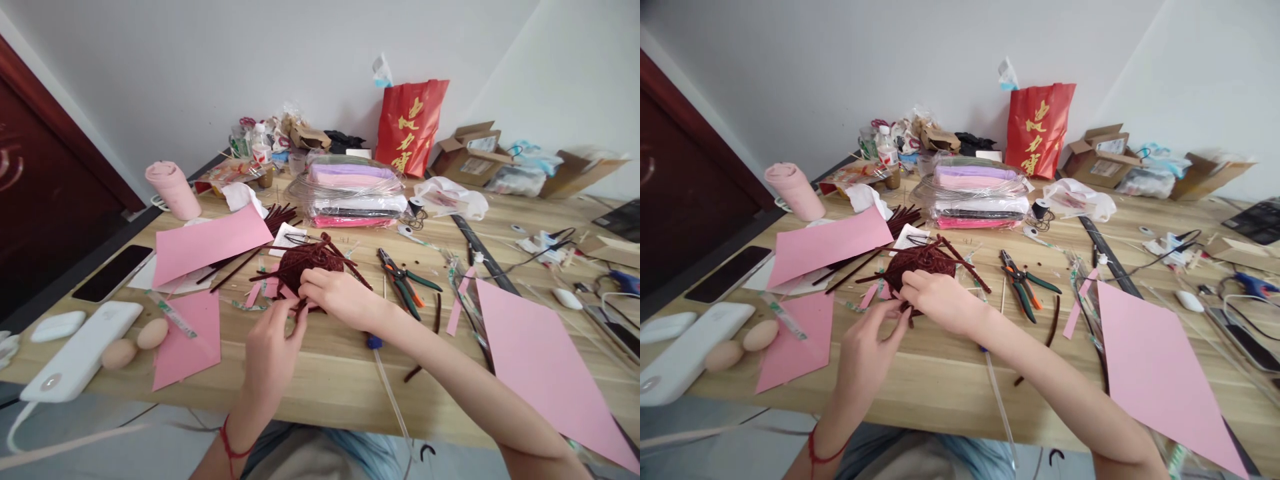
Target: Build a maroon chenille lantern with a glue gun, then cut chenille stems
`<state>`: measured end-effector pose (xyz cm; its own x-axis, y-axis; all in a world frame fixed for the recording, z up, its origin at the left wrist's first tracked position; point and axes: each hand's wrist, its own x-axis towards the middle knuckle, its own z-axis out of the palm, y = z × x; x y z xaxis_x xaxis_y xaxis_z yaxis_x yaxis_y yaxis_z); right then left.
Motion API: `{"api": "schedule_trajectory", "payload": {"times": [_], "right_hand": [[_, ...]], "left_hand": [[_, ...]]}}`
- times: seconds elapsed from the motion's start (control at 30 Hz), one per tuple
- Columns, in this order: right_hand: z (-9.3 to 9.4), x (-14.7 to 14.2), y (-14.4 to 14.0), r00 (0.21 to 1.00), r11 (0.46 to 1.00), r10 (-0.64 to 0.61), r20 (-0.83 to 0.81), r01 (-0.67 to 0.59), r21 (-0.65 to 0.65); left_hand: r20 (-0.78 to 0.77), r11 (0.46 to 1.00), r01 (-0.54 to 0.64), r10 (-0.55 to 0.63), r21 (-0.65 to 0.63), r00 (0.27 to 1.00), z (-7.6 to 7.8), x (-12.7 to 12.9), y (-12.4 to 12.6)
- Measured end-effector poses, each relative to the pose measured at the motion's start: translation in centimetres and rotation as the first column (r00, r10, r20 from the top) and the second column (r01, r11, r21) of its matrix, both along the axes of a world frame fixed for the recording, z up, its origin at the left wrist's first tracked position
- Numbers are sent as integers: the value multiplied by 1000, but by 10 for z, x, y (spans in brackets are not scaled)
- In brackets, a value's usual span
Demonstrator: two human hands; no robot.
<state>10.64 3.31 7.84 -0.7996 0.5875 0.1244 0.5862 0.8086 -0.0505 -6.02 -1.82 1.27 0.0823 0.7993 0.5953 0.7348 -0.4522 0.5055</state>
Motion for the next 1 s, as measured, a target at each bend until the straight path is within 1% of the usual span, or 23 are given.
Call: {"api": "schedule_trajectory", "payload": {"times": [0.13,0.23,0.33,0.43,0.5,0.57,0.63,0.67,0.73,0.8,0.9,1.0], "right_hand": [[-8,1,-1,998,1000,-12,-61,12,3],[-12,1,-3,993,1000,-19,-116,19,-6],[-13,5,-6,984,1000,-15,-175,10,-26],[-14,18,-11,951,999,-39,-307,30,-33],[-18,32,-16,905,992,-126,-405,112,-60],[-24,46,-22,855,967,-253,-452,222,-121],[-32,58,-28,827,930,-363,-429,295,-217],[-36,62,-32,830,915,-388,-401,296,-274],[-46,66,-39,852,891,-384,-355,242,-383],[-54,65,-47,868,875,-351,-351,171,-454],[-66,60,-59,871,862,-296,-391,67,-503],[-75,54,-71,850,857,-260,-457,-14,-514]], "left_hand": [[83,996,14,-22,92,996,-15,2,3],[81,992,4,-14,127,997,-19,1,5],[51,996,-7,2,91,999,-16,-2,5],[53,1000,14,-15,23,998,-10,-6,5],[57,999,36,-34,-41,998,-6,-10,6],[38,992,53,-49,-112,998,-1,-15,8],[3,984,58,-58,-169,998,4,-20,11],[-16,979,59,-63,-193,998,6,-22,12],[-48,970,64,-77,-234,996,12,-27,15],[-79,961,75,-99,-265,992,17,-31,18],[-130,951,84,-127,-298,983,25,-36,22],[-186,934,51,-123,-353,975,32,-40,25]]}}
